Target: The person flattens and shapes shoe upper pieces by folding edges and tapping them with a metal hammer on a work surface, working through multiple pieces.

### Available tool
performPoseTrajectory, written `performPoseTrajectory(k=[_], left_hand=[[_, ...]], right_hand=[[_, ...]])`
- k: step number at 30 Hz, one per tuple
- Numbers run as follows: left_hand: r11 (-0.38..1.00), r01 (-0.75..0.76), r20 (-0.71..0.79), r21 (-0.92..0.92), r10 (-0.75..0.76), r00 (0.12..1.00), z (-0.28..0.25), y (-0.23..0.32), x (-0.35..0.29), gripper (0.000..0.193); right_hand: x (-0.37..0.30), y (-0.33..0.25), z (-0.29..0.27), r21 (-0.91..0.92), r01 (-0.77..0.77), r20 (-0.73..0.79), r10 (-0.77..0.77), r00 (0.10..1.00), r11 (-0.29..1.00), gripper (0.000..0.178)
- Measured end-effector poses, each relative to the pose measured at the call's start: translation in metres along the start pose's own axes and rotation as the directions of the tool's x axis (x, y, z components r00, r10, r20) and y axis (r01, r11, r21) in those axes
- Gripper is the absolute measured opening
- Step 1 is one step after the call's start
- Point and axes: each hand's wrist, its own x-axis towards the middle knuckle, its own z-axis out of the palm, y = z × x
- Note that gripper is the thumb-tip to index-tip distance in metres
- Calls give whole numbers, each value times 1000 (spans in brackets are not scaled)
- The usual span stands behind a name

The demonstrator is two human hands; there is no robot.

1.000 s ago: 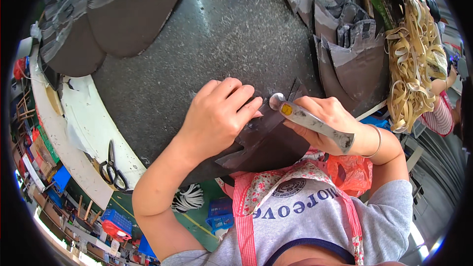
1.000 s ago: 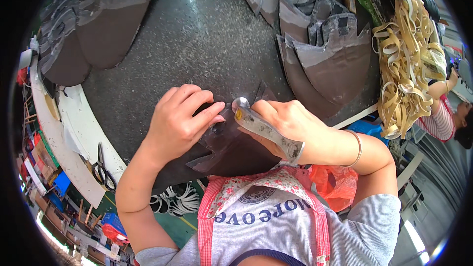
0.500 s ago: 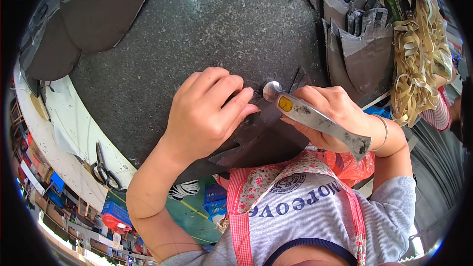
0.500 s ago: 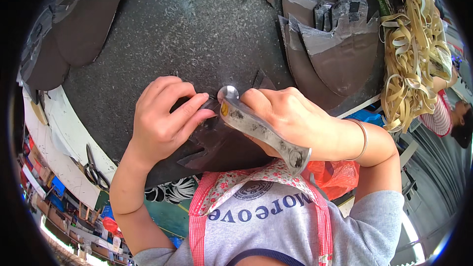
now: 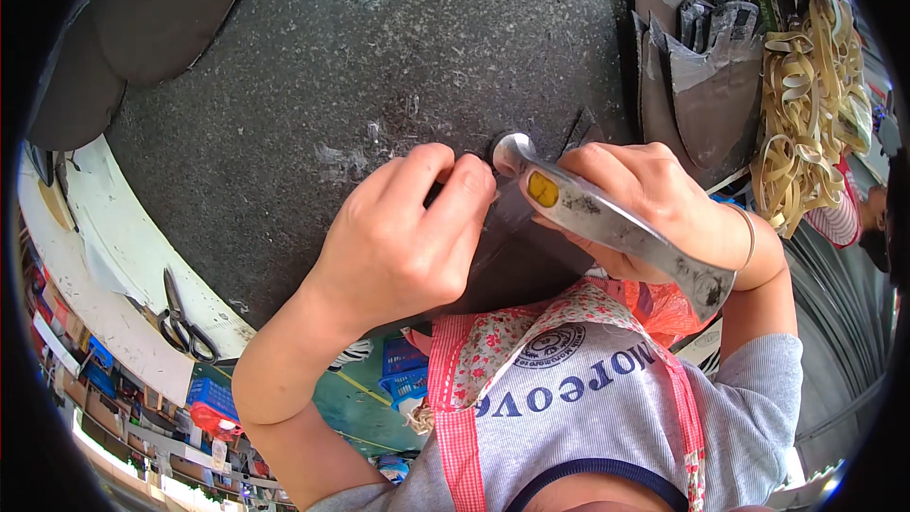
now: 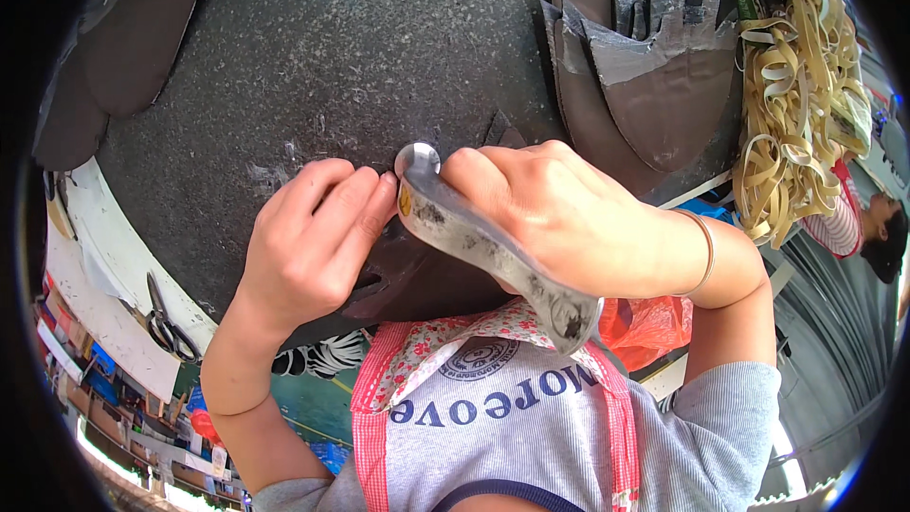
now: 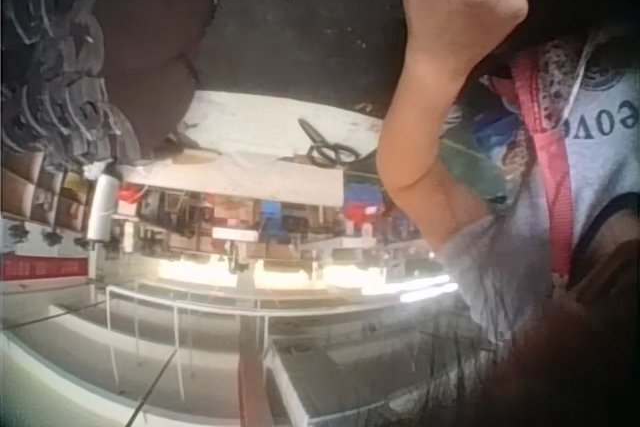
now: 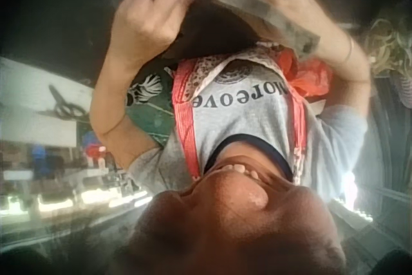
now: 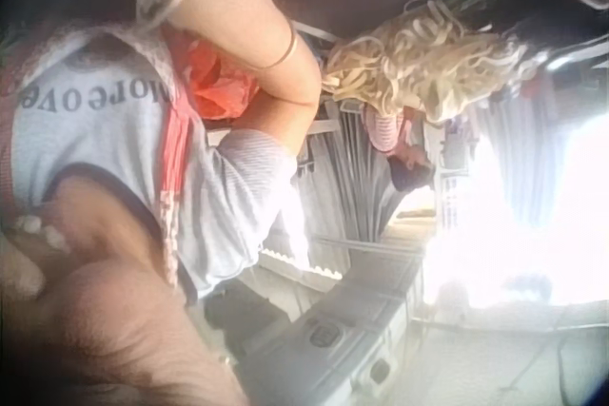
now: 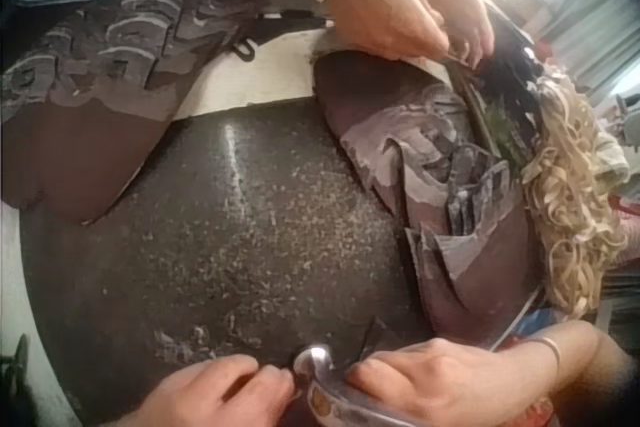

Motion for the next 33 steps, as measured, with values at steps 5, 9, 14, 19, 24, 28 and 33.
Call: performPoseTrajectory(k=[5,9,14,19,24,28,33], left_hand=[[974,168,-73,-153,-180,981,-1,-1,-5,21],[955,207,-65,-212,-225,972,0,2,-9,22],[995,97,-154,-5,-97,983,10,7,-14,20],[984,178,-110,16,-175,978,3,12,-15,21],[942,289,-94,-173,-308,947,-1,12,-22,23],[984,171,-173,-54,-177,969,8,15,-28,21],[987,134,-165,88,-118,979,11,24,-26,27]], right_hand=[[2,-2,-3,3,-5,11,4,1000,1000,35],[1,0,-1,-7,20,-42,-20,999,1000,40],[7,-1,-6,-22,65,-16,-65,998,998,38],[16,-9,-10,0,49,60,-49,997,999,35],[14,-6,-7,-21,53,72,-52,996,998,36],[15,-6,-7,-18,37,89,-35,995,999,36],[15,-4,-5,-46,116,45,-114,992,992,34]])
